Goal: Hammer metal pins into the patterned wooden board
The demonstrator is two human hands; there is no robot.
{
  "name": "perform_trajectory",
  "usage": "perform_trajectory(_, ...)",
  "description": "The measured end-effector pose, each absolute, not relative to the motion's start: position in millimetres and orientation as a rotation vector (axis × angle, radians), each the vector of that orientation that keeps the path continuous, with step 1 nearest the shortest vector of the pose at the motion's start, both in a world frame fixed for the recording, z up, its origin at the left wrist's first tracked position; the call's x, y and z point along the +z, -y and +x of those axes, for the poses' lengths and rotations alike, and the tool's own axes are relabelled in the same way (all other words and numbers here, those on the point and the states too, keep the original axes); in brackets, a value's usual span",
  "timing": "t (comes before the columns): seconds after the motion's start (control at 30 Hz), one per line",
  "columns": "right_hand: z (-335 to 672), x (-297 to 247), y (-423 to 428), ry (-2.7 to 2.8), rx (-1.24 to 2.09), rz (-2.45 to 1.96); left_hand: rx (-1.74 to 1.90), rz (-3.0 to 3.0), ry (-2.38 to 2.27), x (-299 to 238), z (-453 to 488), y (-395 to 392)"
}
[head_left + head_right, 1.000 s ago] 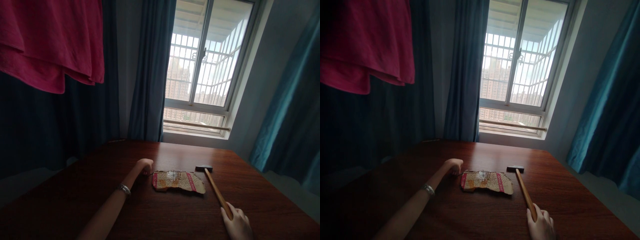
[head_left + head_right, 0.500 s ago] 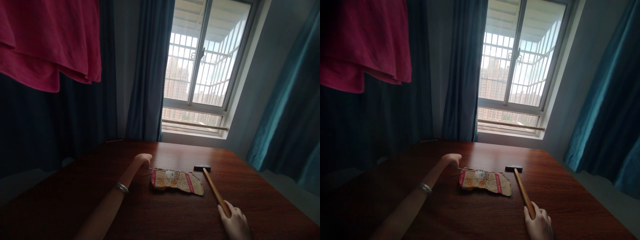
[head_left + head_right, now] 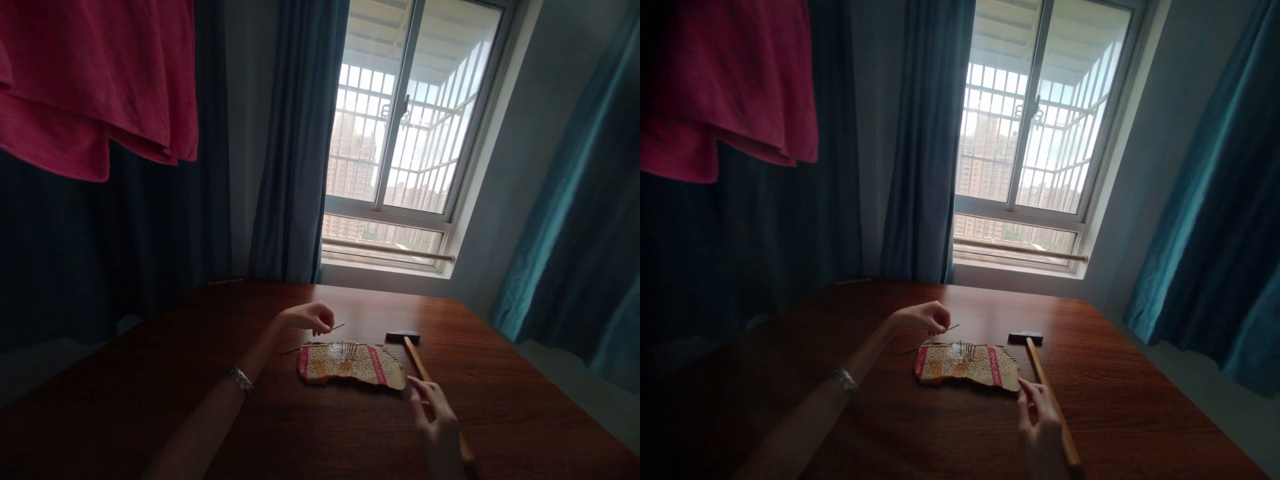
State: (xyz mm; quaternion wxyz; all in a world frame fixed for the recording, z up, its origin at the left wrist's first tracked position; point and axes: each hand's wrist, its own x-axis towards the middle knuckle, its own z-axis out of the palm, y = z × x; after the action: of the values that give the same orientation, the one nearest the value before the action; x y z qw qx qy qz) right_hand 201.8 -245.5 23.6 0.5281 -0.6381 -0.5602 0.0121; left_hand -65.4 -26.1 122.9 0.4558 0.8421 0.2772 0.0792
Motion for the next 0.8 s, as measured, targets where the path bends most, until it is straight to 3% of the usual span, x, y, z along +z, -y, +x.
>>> perform_trajectory(0.2, 144, 70, 204, 1.292, 0.501, -1.261, 0.448, 2.074, -0.468, 105, -11, 62)
perform_trajectory(0.6, 149, 52, 154, 1.278, 0.496, -1.165, 0.682, 2.114, -0.52, 82, 0, 55)
perform_trajectory(0.8, 174, 29, 120, 1.336, 0.556, -1.214, 1.019, 1.678, -0.68, 58, 1, 38)
